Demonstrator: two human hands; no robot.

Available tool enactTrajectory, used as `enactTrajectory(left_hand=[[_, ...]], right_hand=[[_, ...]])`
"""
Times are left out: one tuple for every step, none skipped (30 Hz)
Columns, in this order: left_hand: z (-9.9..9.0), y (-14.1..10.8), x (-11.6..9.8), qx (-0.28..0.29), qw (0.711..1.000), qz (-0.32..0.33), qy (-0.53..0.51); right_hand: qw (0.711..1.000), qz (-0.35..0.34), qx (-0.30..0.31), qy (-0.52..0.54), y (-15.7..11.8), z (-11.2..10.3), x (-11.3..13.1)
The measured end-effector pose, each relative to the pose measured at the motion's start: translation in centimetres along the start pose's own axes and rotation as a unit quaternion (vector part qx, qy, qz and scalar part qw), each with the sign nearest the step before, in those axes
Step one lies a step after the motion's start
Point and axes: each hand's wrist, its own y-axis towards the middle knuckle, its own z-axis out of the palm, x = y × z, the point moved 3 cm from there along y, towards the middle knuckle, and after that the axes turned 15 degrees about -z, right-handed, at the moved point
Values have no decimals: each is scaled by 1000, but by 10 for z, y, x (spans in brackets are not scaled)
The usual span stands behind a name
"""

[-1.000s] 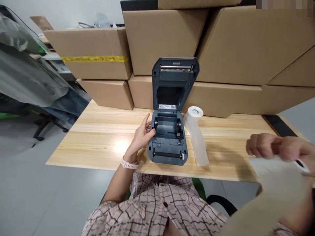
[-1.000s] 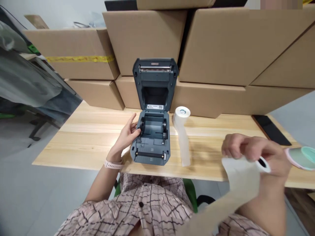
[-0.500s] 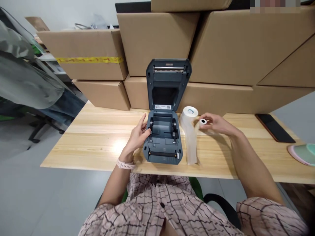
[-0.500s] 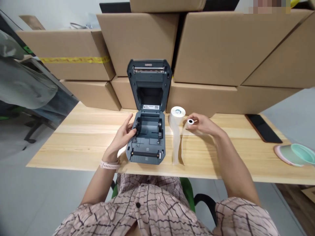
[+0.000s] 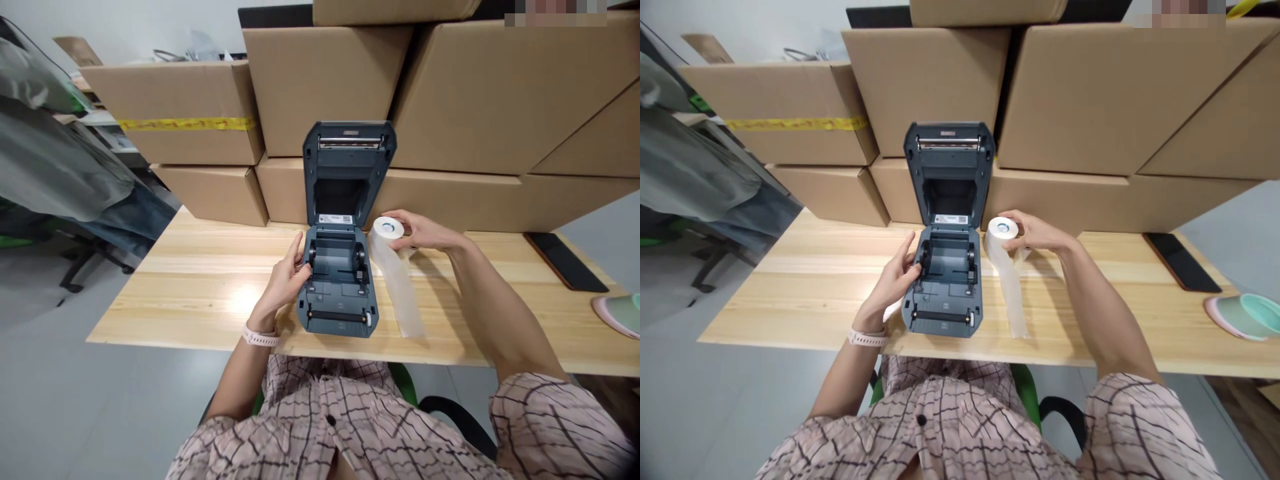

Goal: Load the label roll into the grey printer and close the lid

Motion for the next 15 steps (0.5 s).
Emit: enactTrajectory(left_hand=[[0, 0, 0, -2, 1000, 2, 10], [0, 0, 0, -3, 1000, 3, 17], [0, 0, 1, -5, 1000, 3, 21], [0, 0, 1, -5, 1000, 2, 22], [0, 1, 2, -6, 1000, 2, 21], [0, 1, 3, -7, 1000, 0, 18], [0, 1, 3, -8, 1000, -1, 16], [0, 1, 3, -10, 1000, -3, 14], [0, 1, 3, -10, 1000, -5, 13], [0, 1, 3, -10, 1000, -6, 14], [0, 0, 3, -10, 1000, -8, 14], [0, 0, 2, -10, 1000, -8, 15], [1, 0, 2, -9, 1000, -8, 15], [1, 0, 1, -10, 1000, -6, 14], [1, 0, 1, -10, 1000, -5, 14]], right_hand=[[1000, 5, -2, -1, 4, 3, 0], [1000, 7, -7, 1, 6, 5, 1], [1000, 7, -17, 4, 6, 6, 1], [999, 5, -33, 9, 5, 6, 2], [998, 0, -55, 18, 3, 5, 3], [996, -5, -78, 33, 0, 4, 5], [993, -11, -103, 57, -2, 2, 8], [987, -17, -128, 91, -4, 1, 13], [980, -23, -149, 134, -5, 1, 19], [969, -28, -163, 181, -5, 2, 27], [958, -35, -172, 227, -4, 5, 37], [948, -45, -174, 263, -2, 10, 49], [944, -59, -166, 279, 0, 15, 63], [950, -81, -142, 266, 3, 23, 78], [963, -103, -108, 222, 5, 31, 94]])
